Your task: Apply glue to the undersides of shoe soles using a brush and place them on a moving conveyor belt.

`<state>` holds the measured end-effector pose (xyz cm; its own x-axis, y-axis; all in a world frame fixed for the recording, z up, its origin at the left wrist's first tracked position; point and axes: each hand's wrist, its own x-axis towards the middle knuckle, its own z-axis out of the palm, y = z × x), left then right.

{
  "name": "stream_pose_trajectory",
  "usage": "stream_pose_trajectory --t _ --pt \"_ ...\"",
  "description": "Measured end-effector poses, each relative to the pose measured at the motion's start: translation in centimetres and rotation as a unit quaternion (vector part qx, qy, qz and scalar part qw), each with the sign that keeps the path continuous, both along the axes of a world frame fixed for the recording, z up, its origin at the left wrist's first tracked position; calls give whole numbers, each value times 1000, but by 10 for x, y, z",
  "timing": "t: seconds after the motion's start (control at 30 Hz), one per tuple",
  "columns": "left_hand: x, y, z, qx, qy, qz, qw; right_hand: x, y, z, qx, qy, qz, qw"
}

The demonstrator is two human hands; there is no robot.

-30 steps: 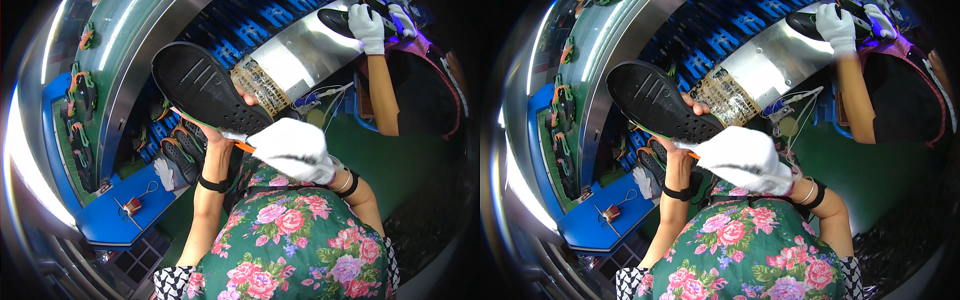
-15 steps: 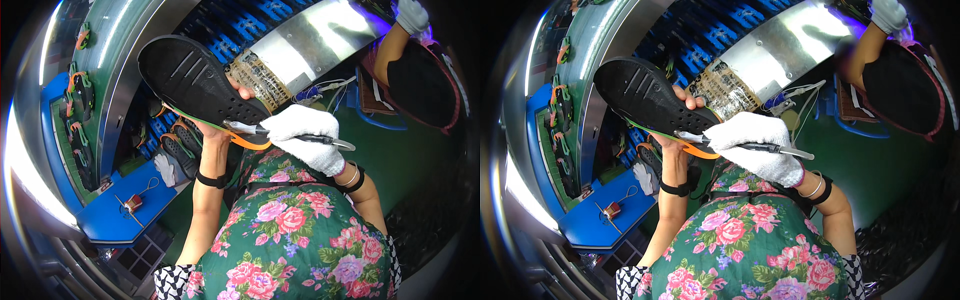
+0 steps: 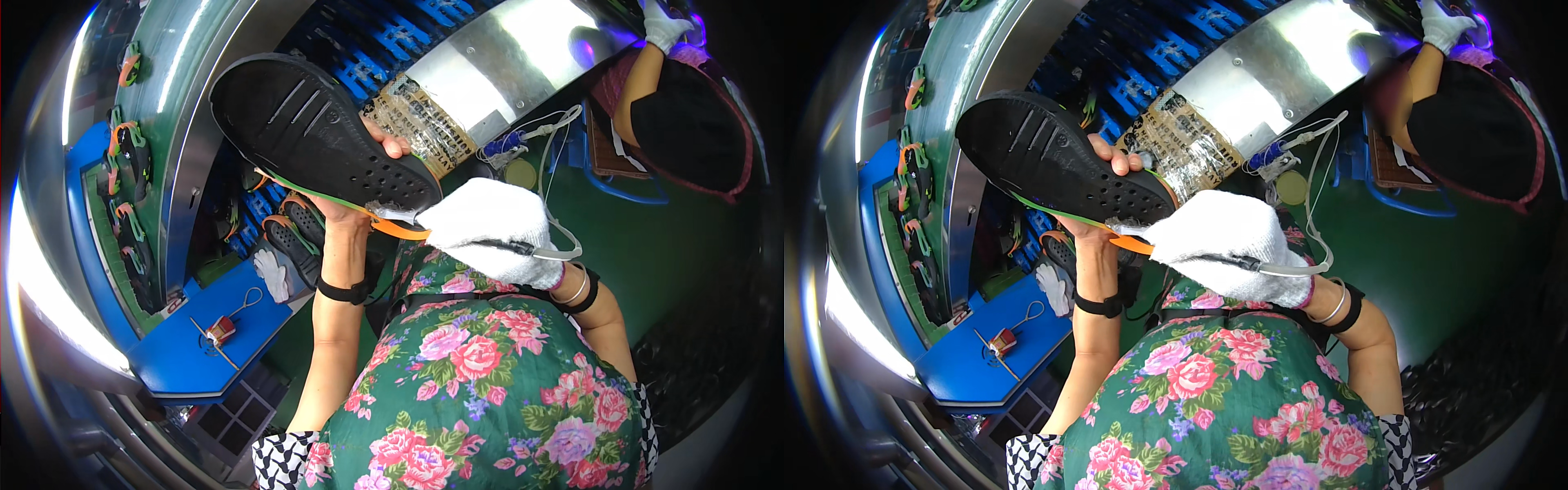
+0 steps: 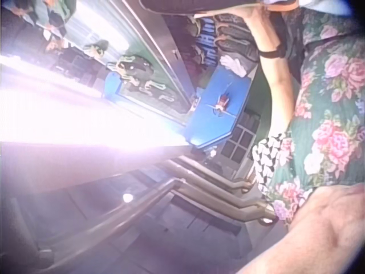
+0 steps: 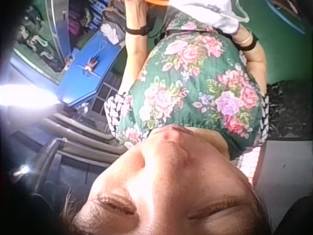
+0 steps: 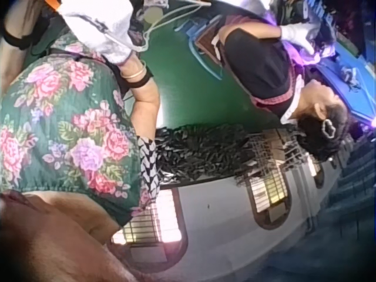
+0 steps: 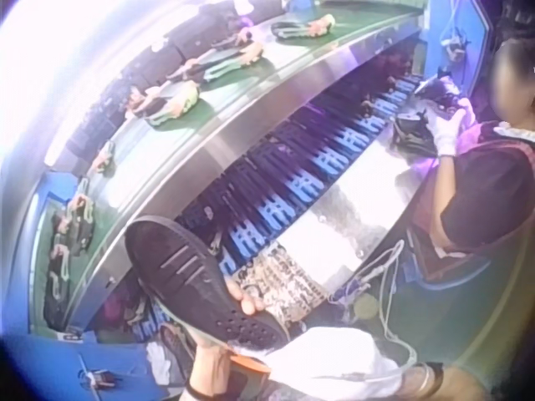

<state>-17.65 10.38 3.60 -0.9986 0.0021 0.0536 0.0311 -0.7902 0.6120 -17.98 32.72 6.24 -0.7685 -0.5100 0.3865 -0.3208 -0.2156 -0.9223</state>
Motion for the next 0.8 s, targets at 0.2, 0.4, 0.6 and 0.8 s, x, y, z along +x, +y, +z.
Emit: stream_pose_trajectory --t 0.2,0.4,0.6,0.8 --pt "-2 -3 -3 8 17 -14 1000 0 3 -4 -6 -42 -11 999" --pt "-7 -4 -4 -22 50 -16 998 -2 5 1 9 11 16 1000" --pt "-8 -4 -7 -52 -8 30 998 -1 7 -4 8 -57 -24 998" --pt "-13 -4 -6 -57 9 27 998 -5 8 -8 -21 -100 11 995"
